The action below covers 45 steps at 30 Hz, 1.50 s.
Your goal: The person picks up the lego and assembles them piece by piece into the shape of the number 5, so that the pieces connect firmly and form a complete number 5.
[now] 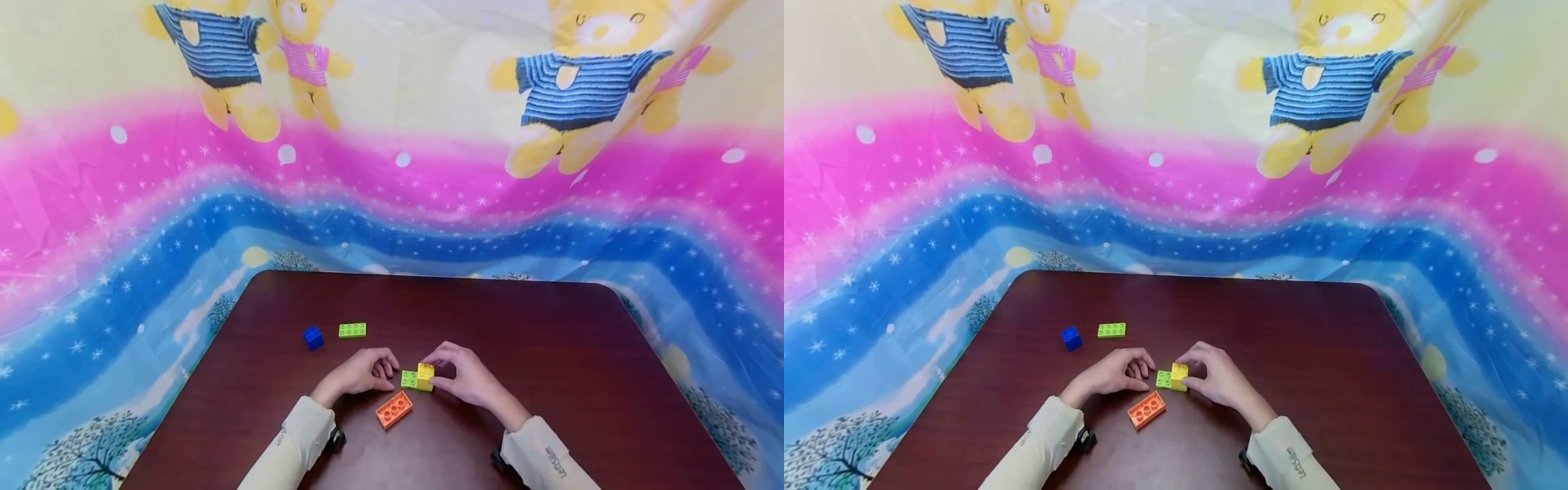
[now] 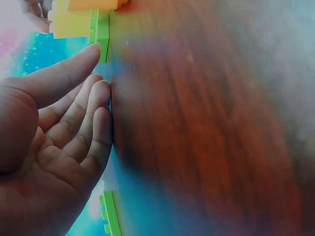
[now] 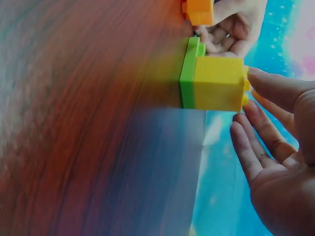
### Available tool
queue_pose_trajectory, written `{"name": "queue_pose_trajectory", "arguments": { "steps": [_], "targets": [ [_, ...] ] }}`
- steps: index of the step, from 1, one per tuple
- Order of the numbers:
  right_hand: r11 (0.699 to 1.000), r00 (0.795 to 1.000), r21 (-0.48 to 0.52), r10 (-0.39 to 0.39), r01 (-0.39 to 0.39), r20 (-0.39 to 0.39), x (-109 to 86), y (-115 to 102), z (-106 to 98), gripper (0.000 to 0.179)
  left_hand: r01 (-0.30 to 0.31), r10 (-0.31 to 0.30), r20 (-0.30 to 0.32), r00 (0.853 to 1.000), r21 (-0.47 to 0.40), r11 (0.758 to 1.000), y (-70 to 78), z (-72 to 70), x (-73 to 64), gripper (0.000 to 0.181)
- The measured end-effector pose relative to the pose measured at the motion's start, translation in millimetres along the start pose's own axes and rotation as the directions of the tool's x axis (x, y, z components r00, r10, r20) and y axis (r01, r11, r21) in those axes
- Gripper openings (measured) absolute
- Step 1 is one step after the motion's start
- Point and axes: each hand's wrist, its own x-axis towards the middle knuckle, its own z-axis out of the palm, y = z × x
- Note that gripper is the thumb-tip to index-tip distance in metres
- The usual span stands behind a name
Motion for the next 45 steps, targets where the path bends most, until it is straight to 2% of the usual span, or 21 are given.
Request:
{"name": "queue_pose_trajectory", "arguments": {
  "steps": [10,17,20,24,30,37,45],
  "targets": [
    [0.998,0.999,0.051,-0.045,0.044,0.009,-3.8,-16,0,0.034,0.009,-0.007,-0.048,0.999,0.025,1.0,0.5,-8.7,-2.3,0.029],
    [0.998,0.998,0.05,-0.032,0.035,-0.057,-1.5,-6,2,0.04,0.003,0.0,-0.058,0.998,0.062,0.998,14.3,-8.2,-22.0,0.032],
    [0.998,0.998,0.063,-0.02,0.023,-0.053,-0.5,0,3,0.044,-0.013,0.019,-0.077,0.997,0.08,0.997,19.7,-4.0,-34.1,0.039],
    [0.995,1.0,0.102,0.022,-0.021,-0.008,-0.5,6,4,0.047,-0.031,0.043,-0.092,0.995,0.122,0.992,24.8,6.5,-47.9,0.051],
    [0.988,0.997,0.134,0.078,-0.081,0.027,-0.7,12,7,0.04,0.007,0.019,-0.119,0.993,0.212,0.977,33.0,23.5,-55.2,0.065],
    [0.986,0.993,0.116,0.115,-0.118,0.031,-0.7,15,12,0.037,0.037,-0.007,-0.101,0.995,0.297,0.954,37.5,36.8,-53.3,0.052],
    [0.984,0.99,0.111,0.135,-0.138,0.028,-1.3,13,13,0.036,0.045,-0.018,-0.082,0.996,0.336,0.941,40.5,39.1,-52.2,0.033]
  ]
}}
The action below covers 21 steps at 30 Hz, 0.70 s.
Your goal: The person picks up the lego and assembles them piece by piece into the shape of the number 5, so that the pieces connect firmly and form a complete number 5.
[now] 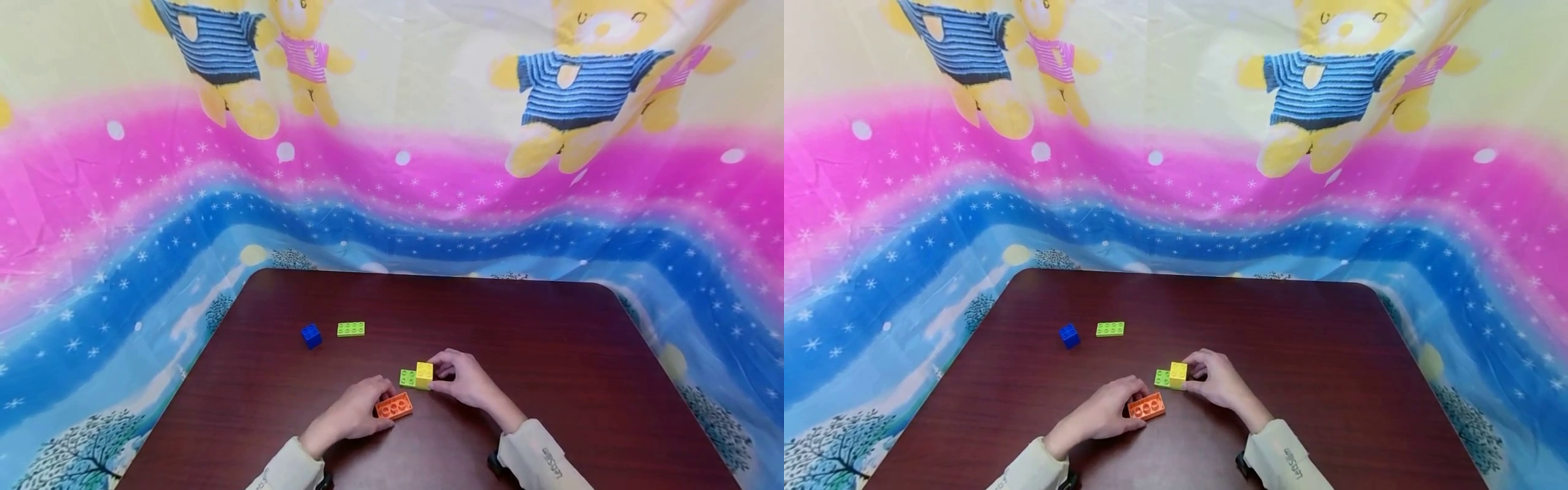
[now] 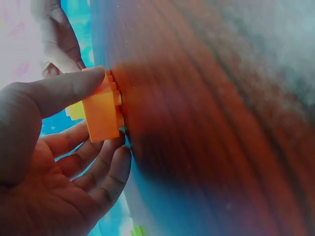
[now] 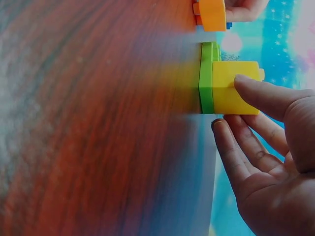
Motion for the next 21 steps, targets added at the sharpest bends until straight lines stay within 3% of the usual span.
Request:
{"name": "queue_pose_trajectory", "arguments": {
  "steps": [6,14,21],
  "targets": [
    [1.0,1.0,0.006,0.007,-0.007,0.003,-0.1,0,0,0.035,0.014,-0.014,-0.012,1.0,0.013,1.0,0.5,-1.3,-0.8,0.028],
    [1.0,1.0,0.026,0.008,-0.009,0.008,-0.4,1,0,0.033,-0.054,0.05,-0.099,0.994,-0.038,0.998,0.9,-8.7,1.9,0.029],
    [1.0,1.0,0.028,0.005,-0.005,0.008,-0.5,1,0,0.034,-0.039,0.022,-0.141,0.99,-0.118,0.992,2.3,-11.2,3.4,0.029]
  ]
}}
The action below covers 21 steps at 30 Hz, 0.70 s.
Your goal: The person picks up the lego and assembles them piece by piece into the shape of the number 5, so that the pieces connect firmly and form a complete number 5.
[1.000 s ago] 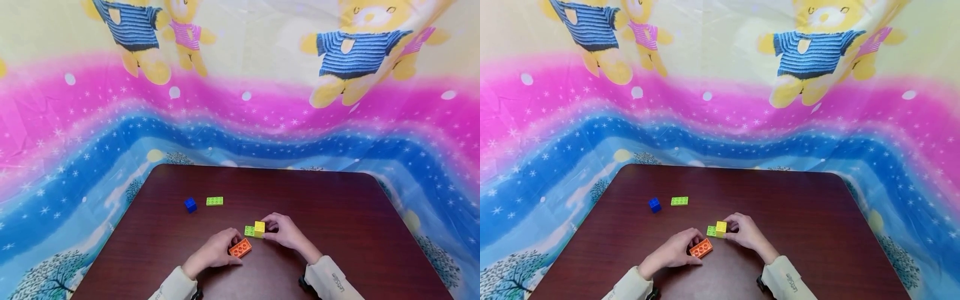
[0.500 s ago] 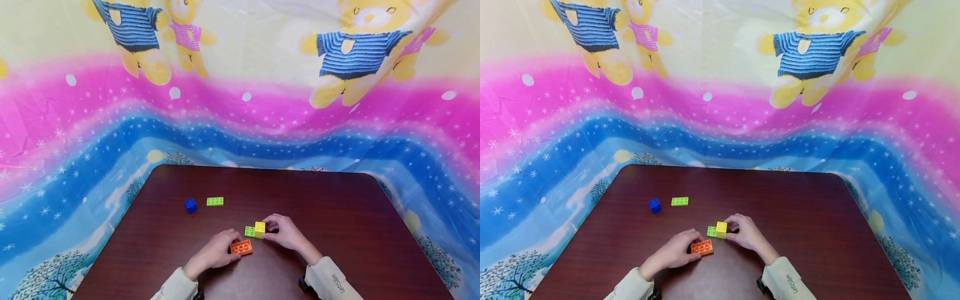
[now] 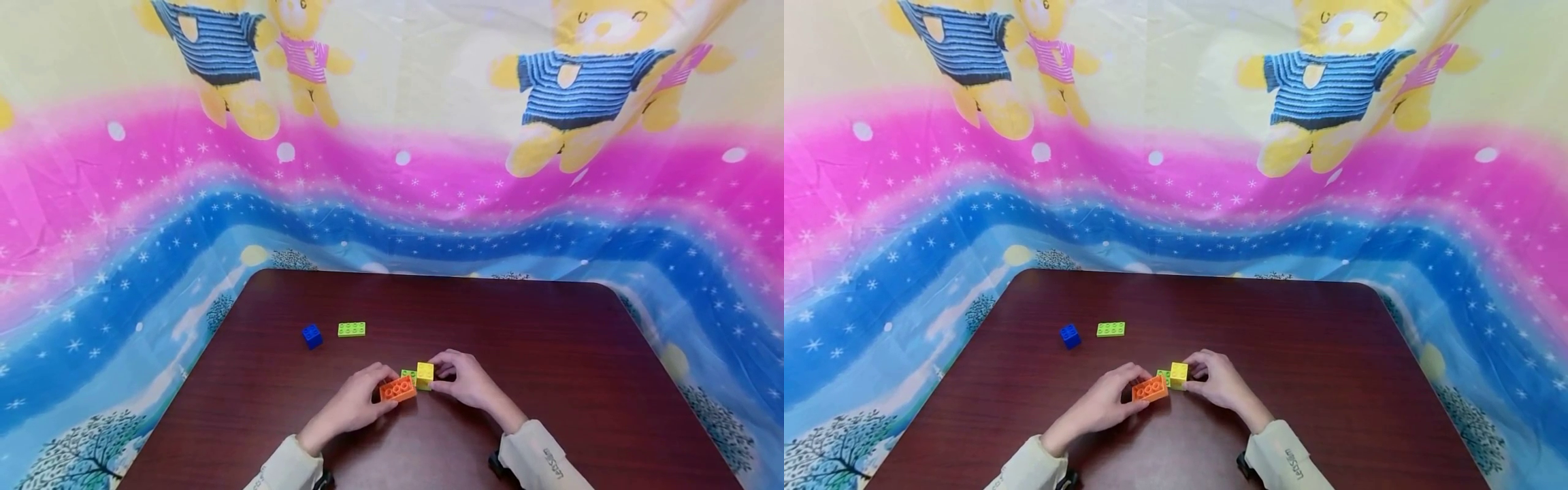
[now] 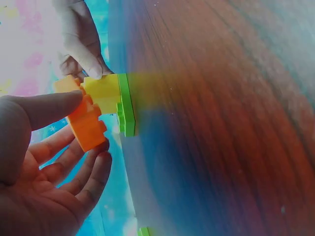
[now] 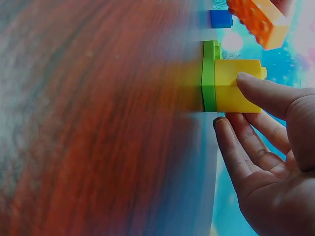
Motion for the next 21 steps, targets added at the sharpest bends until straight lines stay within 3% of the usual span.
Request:
{"name": "queue_pose_trajectory", "arguments": {
  "steps": [11,16,21],
  "targets": [
    [1.0,1.0,-0.003,-0.022,0.022,-0.008,-0.5,-0.2,-1.5,0.033,0.012,-0.024,-0.082,0.996,-0.14,0.99,3.5,-0.4,5.2,0.038],
    [1.0,1.0,-0.009,-0.018,0.018,-0.007,-0.8,-0.1,-1.4,0.034,-0.007,-0.008,-0.09,0.996,-0.157,0.988,4.9,-1.5,5.9,0.06],
    [1.0,1.0,-0.006,-0.023,0.023,-0.004,-1.1,0.2,-1.4,0.035,-0.017,0.0,-0.088,0.996,-0.192,0.981,3.8,-1.2,7.2,0.058]
  ]
}}
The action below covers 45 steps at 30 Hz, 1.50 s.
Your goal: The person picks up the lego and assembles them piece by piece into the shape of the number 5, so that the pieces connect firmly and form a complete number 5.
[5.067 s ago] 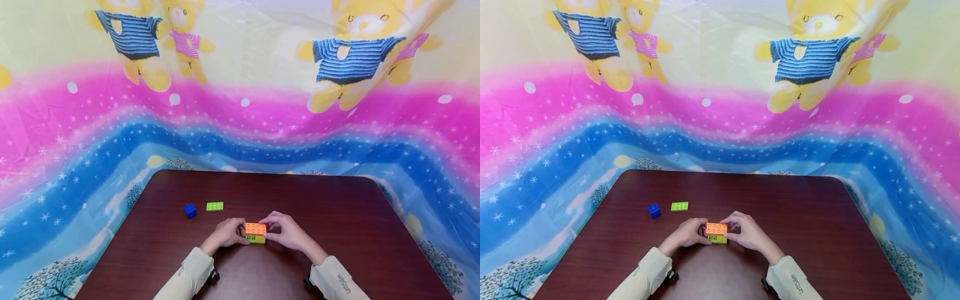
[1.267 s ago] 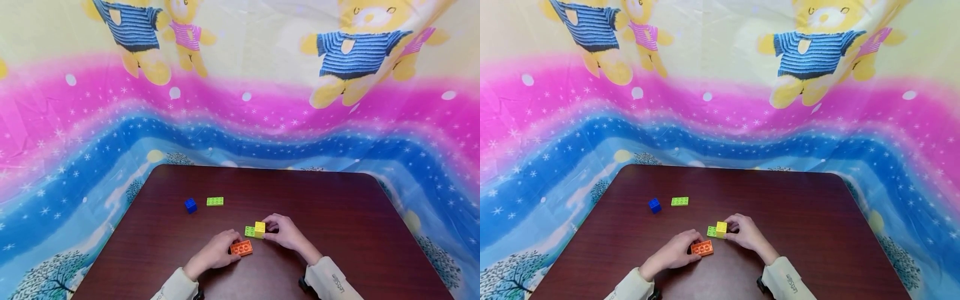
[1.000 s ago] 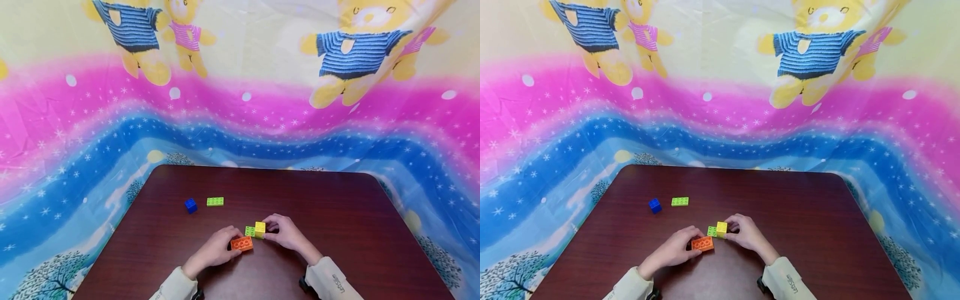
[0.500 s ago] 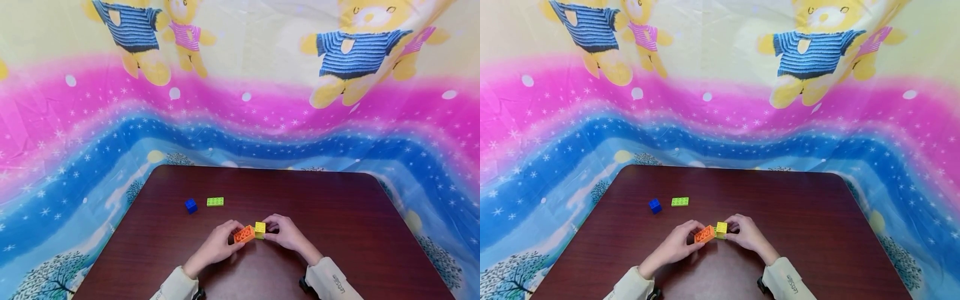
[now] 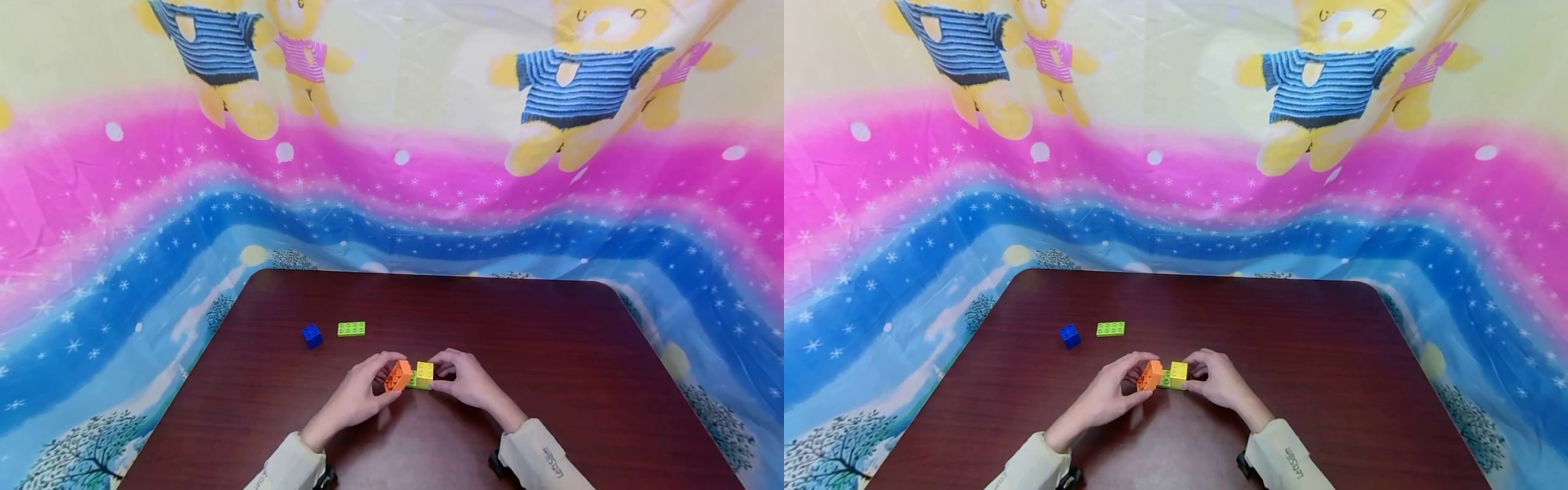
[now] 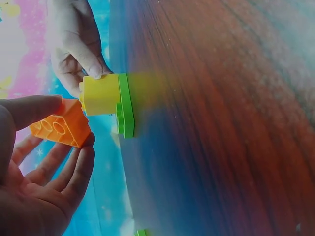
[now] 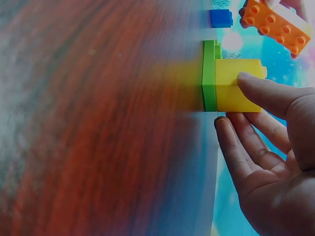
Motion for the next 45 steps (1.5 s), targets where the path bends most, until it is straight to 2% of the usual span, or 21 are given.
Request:
{"name": "queue_pose_trajectory", "arguments": {
  "steps": [3,6,10,18,26,28,33,37,45],
  "targets": [
    [1.0,1.0,0.0,0.003,-0.003,0.0,0.3,0,0,0.034,0.004,-0.005,-0.016,1.0,-0.052,0.999,-2.0,0.6,1.3,0.055],
    [1.0,1.0,0.001,0.005,-0.005,-0.001,0.9,0,0,0.034,0.004,-0.007,-0.043,0.999,-0.078,0.997,-3.8,1.1,2.3,0.061],
    [1.0,1.0,0.003,0.008,-0.008,-0.003,1.6,0,0,0.035,-0.007,0.002,-0.064,0.998,-0.086,0.996,-4.6,1.2,3.4,0.062],
    [0.999,0.999,0.018,0.042,-0.042,0.014,1.3,1,1,0.035,-0.009,-0.002,-0.102,0.995,-0.111,0.994,-2.2,-1.3,4.6,0.043],
    [0.999,0.999,0.037,0.033,-0.034,0.027,0.7,1,0,0.035,0.019,-0.037,-0.168,0.985,-0.104,0.994,-2.2,-2.5,7.1,0.045],
    [0.999,0.999,0.043,0.033,-0.034,0.028,0.6,1,1,0.035,0.01,-0.029,-0.177,0.984,-0.107,0.994,-2.4,-1.9,7.9,0.045],
    [0.998,0.999,0.056,0.025,-0.027,0.032,1.1,1,1,0.035,-0.015,-0.011,-0.164,0.986,-0.156,0.988,-2.5,-0.1,11.4,0.044],
    [0.999,0.999,0.052,0.012,-0.014,0.037,1.6,3,0,0.036,-0.001,-0.026,-0.125,0.992,-0.207,0.978,-3.0,1.4,15.5,0.038],
    [0.998,0.999,0.063,0.017,-0.02,0.047,1.2,4,-1,0.037,0.0,-0.019,-0.09,0.996,-0.207,0.978,-8.8,6.4,24.8,0.032]
  ]
}}
